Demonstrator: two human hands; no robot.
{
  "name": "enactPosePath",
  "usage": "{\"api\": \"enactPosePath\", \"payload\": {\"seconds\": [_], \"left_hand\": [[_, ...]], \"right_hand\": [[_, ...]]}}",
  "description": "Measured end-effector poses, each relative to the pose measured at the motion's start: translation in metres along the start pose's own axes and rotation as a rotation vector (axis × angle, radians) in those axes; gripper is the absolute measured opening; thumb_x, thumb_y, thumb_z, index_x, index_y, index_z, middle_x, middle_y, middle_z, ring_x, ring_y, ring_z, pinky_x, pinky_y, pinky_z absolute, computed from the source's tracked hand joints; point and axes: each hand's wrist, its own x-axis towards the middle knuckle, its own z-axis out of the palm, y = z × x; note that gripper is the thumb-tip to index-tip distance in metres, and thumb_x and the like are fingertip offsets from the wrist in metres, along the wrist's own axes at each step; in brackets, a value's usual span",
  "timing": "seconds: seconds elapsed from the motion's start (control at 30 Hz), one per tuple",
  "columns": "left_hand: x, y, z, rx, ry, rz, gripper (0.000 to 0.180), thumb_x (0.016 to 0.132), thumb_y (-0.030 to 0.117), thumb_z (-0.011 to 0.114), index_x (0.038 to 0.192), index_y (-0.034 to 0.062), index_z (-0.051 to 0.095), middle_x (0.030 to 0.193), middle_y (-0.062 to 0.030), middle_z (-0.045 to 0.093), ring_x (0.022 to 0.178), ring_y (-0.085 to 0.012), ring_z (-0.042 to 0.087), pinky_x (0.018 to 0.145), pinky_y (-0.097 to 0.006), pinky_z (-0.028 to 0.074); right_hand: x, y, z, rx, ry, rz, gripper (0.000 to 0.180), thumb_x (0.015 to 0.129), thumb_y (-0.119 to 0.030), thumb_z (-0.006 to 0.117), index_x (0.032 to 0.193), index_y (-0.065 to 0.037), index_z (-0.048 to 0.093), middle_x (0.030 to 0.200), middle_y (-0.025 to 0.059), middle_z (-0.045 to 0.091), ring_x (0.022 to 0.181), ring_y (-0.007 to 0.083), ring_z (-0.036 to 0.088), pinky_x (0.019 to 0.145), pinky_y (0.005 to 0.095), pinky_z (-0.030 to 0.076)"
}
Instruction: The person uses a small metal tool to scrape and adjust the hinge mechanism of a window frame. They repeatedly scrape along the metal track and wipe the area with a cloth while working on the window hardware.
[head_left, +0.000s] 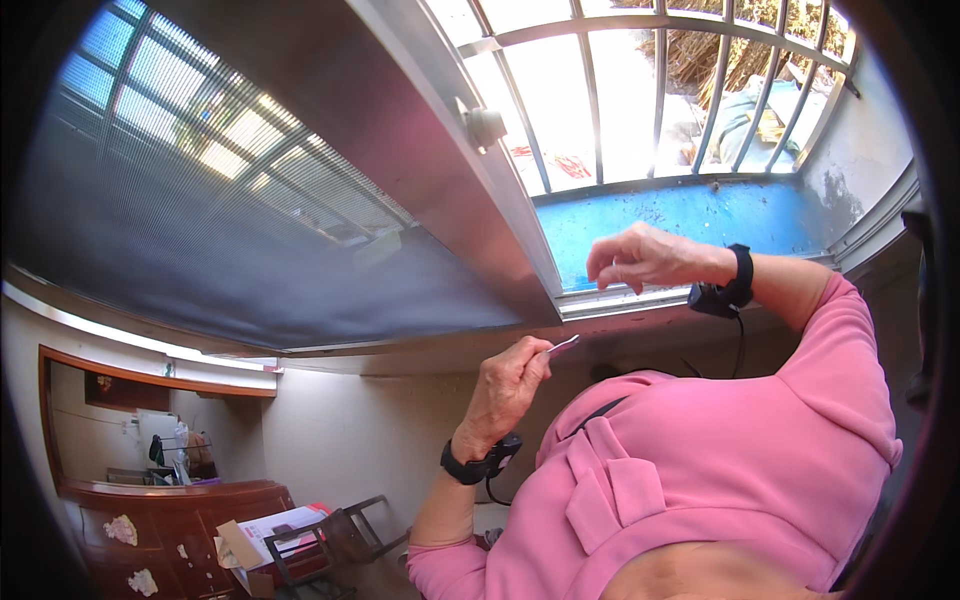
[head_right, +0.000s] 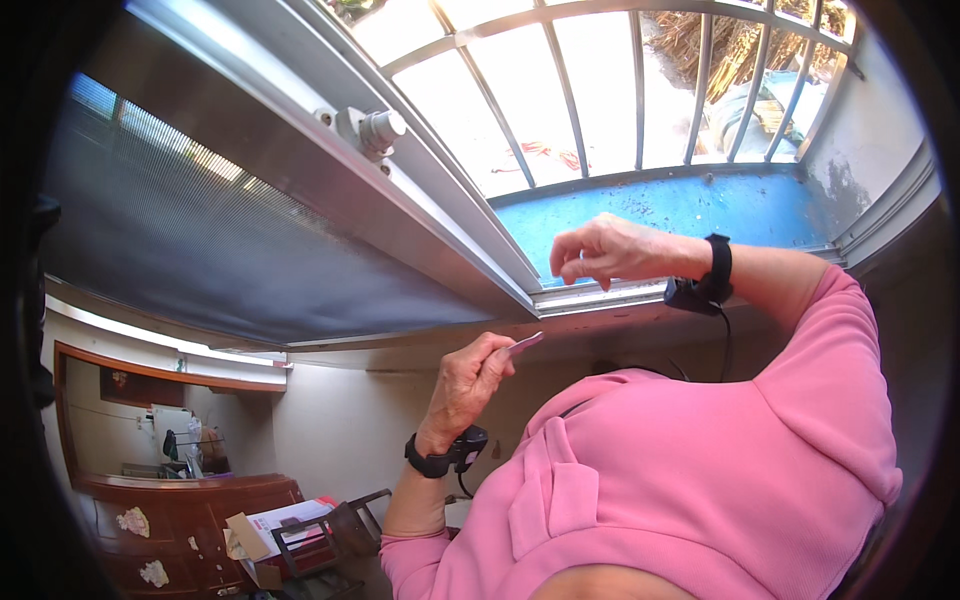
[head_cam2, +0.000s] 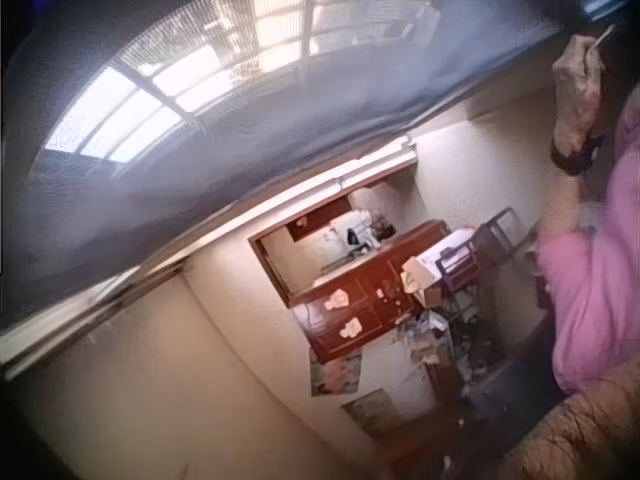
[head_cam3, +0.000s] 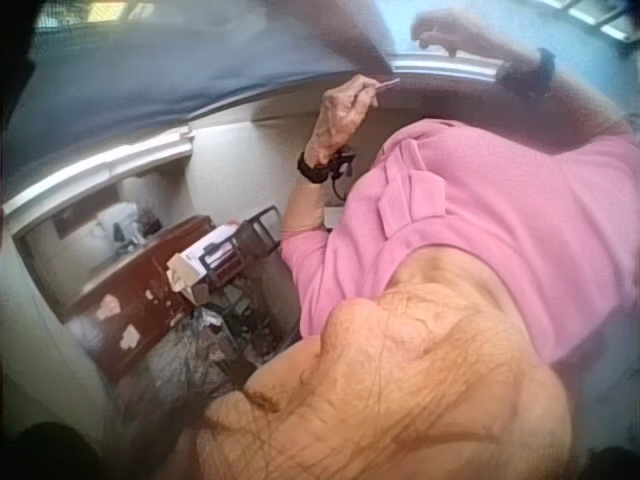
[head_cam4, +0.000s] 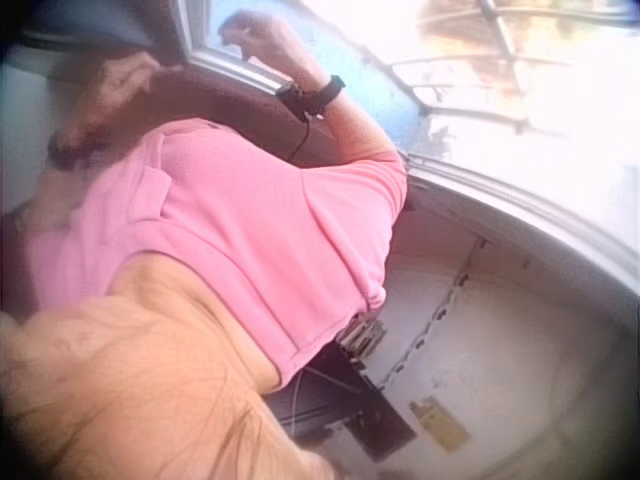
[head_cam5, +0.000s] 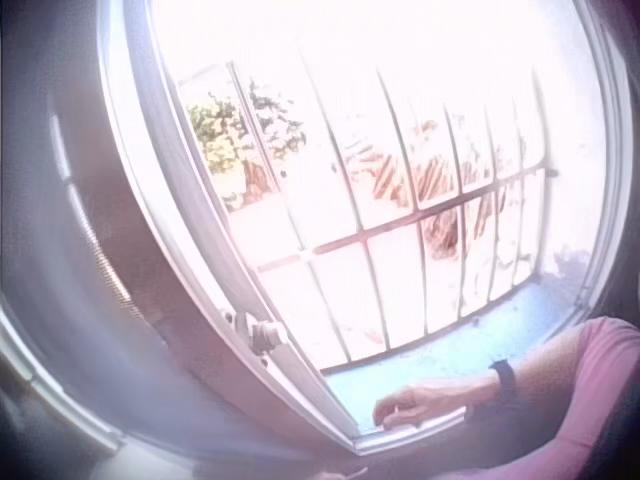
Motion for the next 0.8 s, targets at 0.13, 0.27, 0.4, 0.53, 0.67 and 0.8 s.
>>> {"api": "enactPosePath", "payload": {"seconds": [0.13,0.27,0.4,0.53,0.67,0.8], "left_hand": [[0.014,-0.001,-0.005,0.104,0.086,-0.065,0.019,0.105,0.018,0.061,0.113,0.0024,0.068,0.081,-0.0029,0.067,0.07,-0.01,0.062,0.065,-0.026,0.049],[0.026,0.001,0.006,0.106,0.238,-0.148,0.019,0.101,0.015,0.067,0.115,0.0028,0.065,0.077,-0.0082,0.066,0.067,-0.0169,0.063,0.065,-0.033,0.051],[0.039,0.002,0.016,0.193,0.292,-0.246,0.025,0.1,0.018,0.068,0.122,0.0044,0.063,0.074,-0.004,0.066,0.066,-0.0124,0.063,0.066,-0.029,0.05],[0.058,0.004,0.028,0.28,0.312,-0.266,0.03,0.099,0.018,0.071,0.124,0.0052,0.062,0.072,-0.0066,0.065,0.063,-0.0187,0.063,0.063,-0.034,0.05],[0.088,0.003,0.042,0.305,0.334,-0.325,0.031,0.096,0.021,0.075,0.12,0.0047,0.063,0.071,-0.0078,0.065,0.06,-0.0235,0.062,0.059,-0.037,0.049],[0.127,-0.002,0.053,0.537,0.295,-0.251,0.03,0.094,0.024,0.079,0.109,0.0015,0.067,0.069,-0.0084,0.067,0.061,-0.0218,0.063,0.061,-0.036,0.05]], "right_hand": [[0.057,0.032,-0.058,0.102,0.075,-0.097,0.021,0.106,-0.02,0.058,0.115,-0.003,0.067,0.09,0.0066,0.073,0.064,0.0091,0.063,0.056,0.024,0.051],[0.115,0.058,-0.082,0.087,0.026,-0.115,0.024,0.107,-0.024,0.056,0.117,-0.004,0.067,0.092,0.007,0.072,0.069,0.0114,0.065,0.058,0.0256,0.051],[0.151,0.079,-0.076,0.116,-0.149,-0.182,0.026,0.108,-0.022,0.05,0.119,-0.006,0.067,0.102,0.0091,0.071,0.085,0.0146,0.067,0.07,0.0304,0.054],[0.156,0.099,-0.079,0.168,-0.331,-0.311,0.034,0.099,-0.012,0.059,0.131,-0.005,0.064,0.115,0.0119,0.071,0.102,0.0215,0.067,0.09,0.036,0.057],[0.146,0.126,-0.087,0.072,-0.388,-0.438,0.055,0.089,-0.007,0.066,0.142,-0.002,0.055,0.122,0.0183,0.068,0.111,0.029,0.067,0.099,0.0413,0.055],[0.146,0.163,-0.09,-0.127,-0.267,-0.587,0.055,0.085,-0.008,0.072,0.135,0.0,0.052,0.115,0.0245,0.067,0.108,0.0399,0.066,0.092,0.0486,0.054]]}}
